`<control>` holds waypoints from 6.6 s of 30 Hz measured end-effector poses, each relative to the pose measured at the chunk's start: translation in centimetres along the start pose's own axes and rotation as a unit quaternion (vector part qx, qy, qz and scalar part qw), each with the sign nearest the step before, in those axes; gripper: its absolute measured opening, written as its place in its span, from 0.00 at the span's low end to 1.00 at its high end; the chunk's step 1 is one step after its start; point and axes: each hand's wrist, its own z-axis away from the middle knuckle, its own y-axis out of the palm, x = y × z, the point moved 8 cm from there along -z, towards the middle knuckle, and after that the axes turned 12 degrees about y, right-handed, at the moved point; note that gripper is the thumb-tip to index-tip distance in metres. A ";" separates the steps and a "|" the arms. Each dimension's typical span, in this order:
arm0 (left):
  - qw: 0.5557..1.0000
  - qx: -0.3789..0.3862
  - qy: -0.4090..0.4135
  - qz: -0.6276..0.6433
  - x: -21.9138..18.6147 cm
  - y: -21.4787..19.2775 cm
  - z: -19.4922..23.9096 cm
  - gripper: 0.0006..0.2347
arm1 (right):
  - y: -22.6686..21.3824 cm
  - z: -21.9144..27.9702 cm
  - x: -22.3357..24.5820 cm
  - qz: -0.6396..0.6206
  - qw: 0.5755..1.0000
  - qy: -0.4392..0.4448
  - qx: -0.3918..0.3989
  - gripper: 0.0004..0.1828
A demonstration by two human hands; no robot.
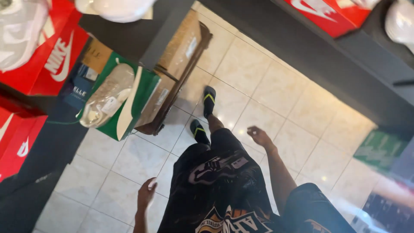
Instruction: Cleaning and organizing shoe boxes on the floor using a cloth
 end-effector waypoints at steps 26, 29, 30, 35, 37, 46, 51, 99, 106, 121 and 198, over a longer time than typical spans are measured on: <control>0.869 0.309 0.172 -0.347 -17.6 19.3 -7.9 0.36 | 36.8 29.6 -46.8 -0.422 0.835 0.343 -0.086 0.18; 0.811 0.376 0.149 -0.423 -13.1 25.8 -6.4 0.47 | 37.9 33.2 -49.5 -0.531 0.764 0.352 -0.099 0.21; 0.807 0.377 0.149 -0.429 -14.0 26.7 -3.9 0.47 | 38.2 33.6 -50.8 -0.537 0.760 0.354 -0.097 0.21; 0.686 0.377 0.242 -0.573 -17.9 32.6 4.0 0.30 | 38.0 37.1 -56.5 -0.484 0.787 0.369 -0.102 0.30; 0.665 0.385 0.258 -0.586 -19.1 34.2 5.5 0.27 | 36.4 37.9 -58.1 -0.469 0.797 0.364 -0.112 0.29; 0.756 0.387 0.270 -0.454 -21.6 35.3 9.3 0.28 | 33.1 37.0 -62.3 -0.439 0.818 0.360 -0.092 0.27; 0.762 0.365 0.227 -0.484 -12.2 34.1 0.6 0.29 | 28.6 35.2 -66.5 -0.411 0.842 0.339 -0.084 0.22; 0.803 0.377 0.105 -0.449 5.8 60.6 26.5 0.10 | -14.0 38.9 -107.8 -0.131 0.836 0.509 -0.157 0.64; 0.799 0.311 0.140 -0.496 8.6 56.1 20.8 0.13 | -5.2 36.9 -105.5 -0.138 0.837 0.507 -0.155 0.62; 0.806 0.318 0.173 -0.468 0.5 56.7 22.0 0.14 | 27.9 35.1 -106.2 -0.277 0.826 0.483 -0.090 0.38; 0.767 0.379 0.248 -0.455 -24.3 88.1 50.8 0.24 | -15.9 43.3 -116.2 -0.402 0.880 -0.003 -0.254 0.37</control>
